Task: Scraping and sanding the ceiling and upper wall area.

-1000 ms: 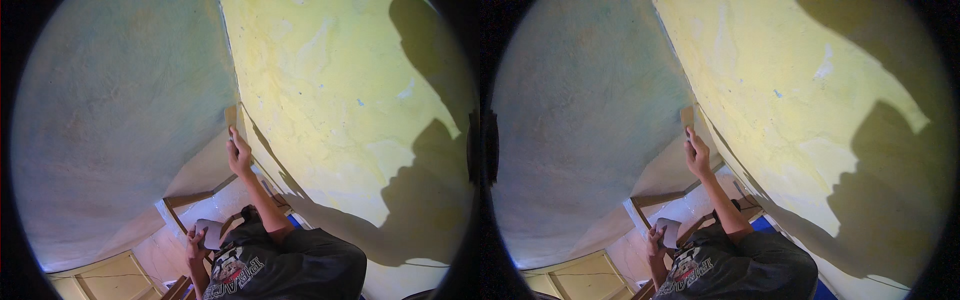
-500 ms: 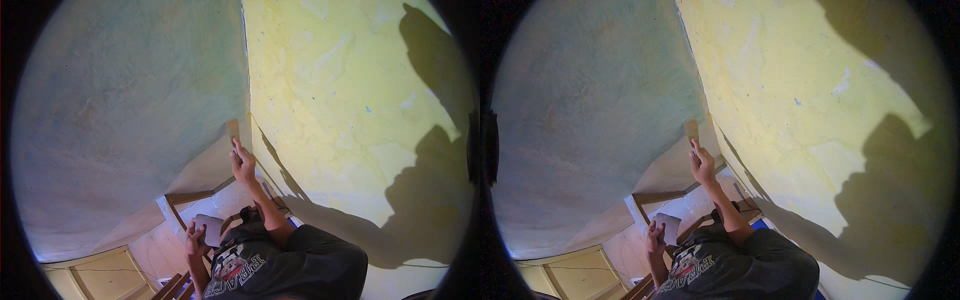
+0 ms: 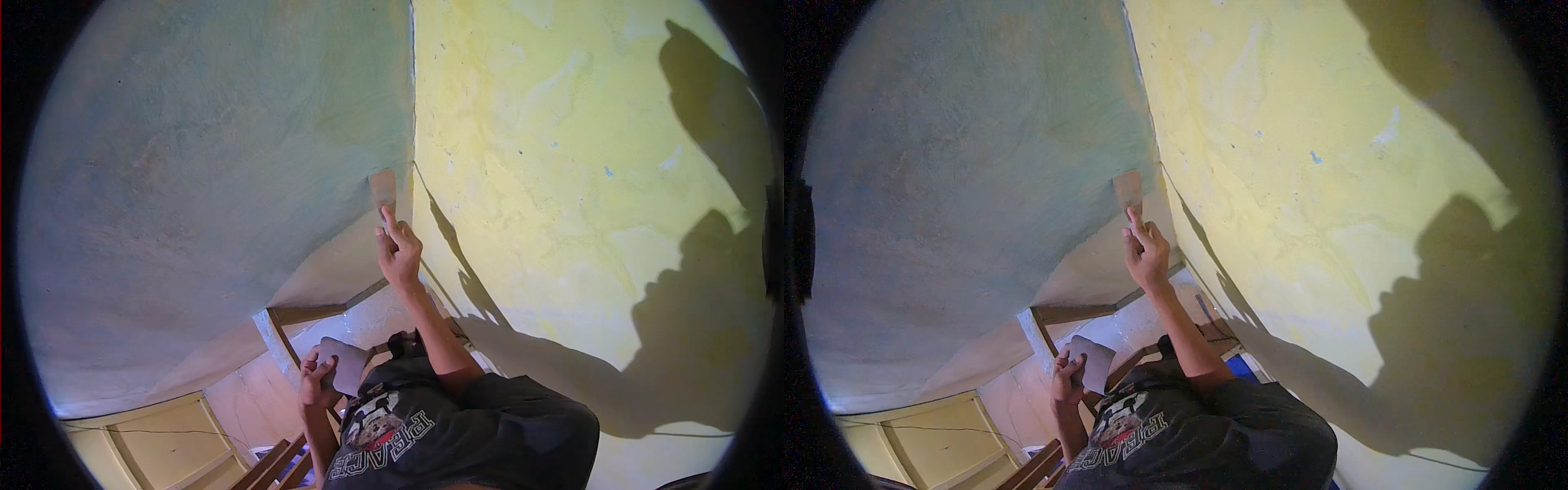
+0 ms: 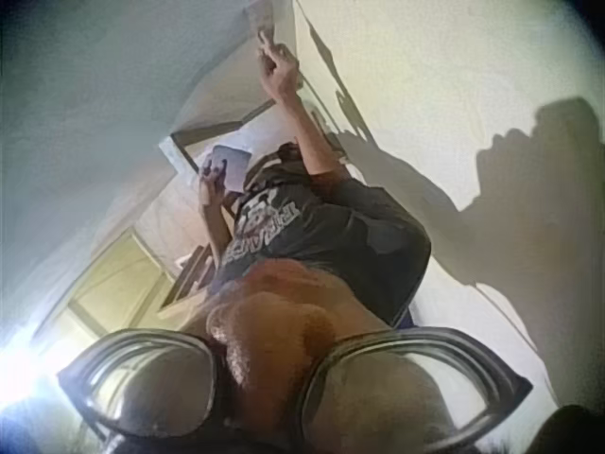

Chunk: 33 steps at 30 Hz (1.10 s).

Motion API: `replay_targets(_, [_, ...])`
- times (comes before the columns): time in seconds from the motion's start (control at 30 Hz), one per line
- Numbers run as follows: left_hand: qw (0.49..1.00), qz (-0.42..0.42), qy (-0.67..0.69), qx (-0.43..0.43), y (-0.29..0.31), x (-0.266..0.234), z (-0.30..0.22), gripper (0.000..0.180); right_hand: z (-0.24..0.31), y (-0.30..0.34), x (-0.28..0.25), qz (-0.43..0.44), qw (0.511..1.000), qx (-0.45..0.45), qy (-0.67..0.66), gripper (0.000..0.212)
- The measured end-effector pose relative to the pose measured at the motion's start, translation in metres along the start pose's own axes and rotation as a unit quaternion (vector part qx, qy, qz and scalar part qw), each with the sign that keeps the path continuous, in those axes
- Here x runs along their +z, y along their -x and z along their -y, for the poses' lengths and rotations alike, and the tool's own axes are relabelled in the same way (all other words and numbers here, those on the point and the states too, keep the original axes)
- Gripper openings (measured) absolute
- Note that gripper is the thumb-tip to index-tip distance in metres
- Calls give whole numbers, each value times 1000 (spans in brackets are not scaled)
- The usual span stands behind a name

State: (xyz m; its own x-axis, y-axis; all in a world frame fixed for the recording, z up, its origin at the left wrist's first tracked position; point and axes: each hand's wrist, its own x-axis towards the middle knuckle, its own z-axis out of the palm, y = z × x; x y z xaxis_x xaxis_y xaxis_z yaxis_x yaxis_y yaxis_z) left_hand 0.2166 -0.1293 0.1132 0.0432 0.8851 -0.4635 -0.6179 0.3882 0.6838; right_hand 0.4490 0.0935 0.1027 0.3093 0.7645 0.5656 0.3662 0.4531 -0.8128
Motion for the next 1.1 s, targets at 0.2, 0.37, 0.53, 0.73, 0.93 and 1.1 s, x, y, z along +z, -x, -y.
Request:
replay_targets(0.2, [999,-42,-31,-13,7,11,-4,27,8,-11,-5,-15,1000,-4,-5,48])
replay_targets(0.37, [998,-58,-24,9,2,-2,1,30,4,-8,-2,-19,1000,16,-1,48])
replay_targets(0.53, [998,-55,-34,5,7,2,-2,30,6,-4,-4,1,998,52,25,48])
replay_targets(0.73, [999,-36,-16,17,8,7,-5,31,5,-4,-2,-14,999,12,39,48])
replay_targets(0.93, [998,-20,-51,2,6,-14,-3,25,7,-1,-3,-7,998,40,49,48])
replay_targets(1.1, [999,-7,-38,32,2,-13,-7,24,1,0,0,-5,999,25,41,51])
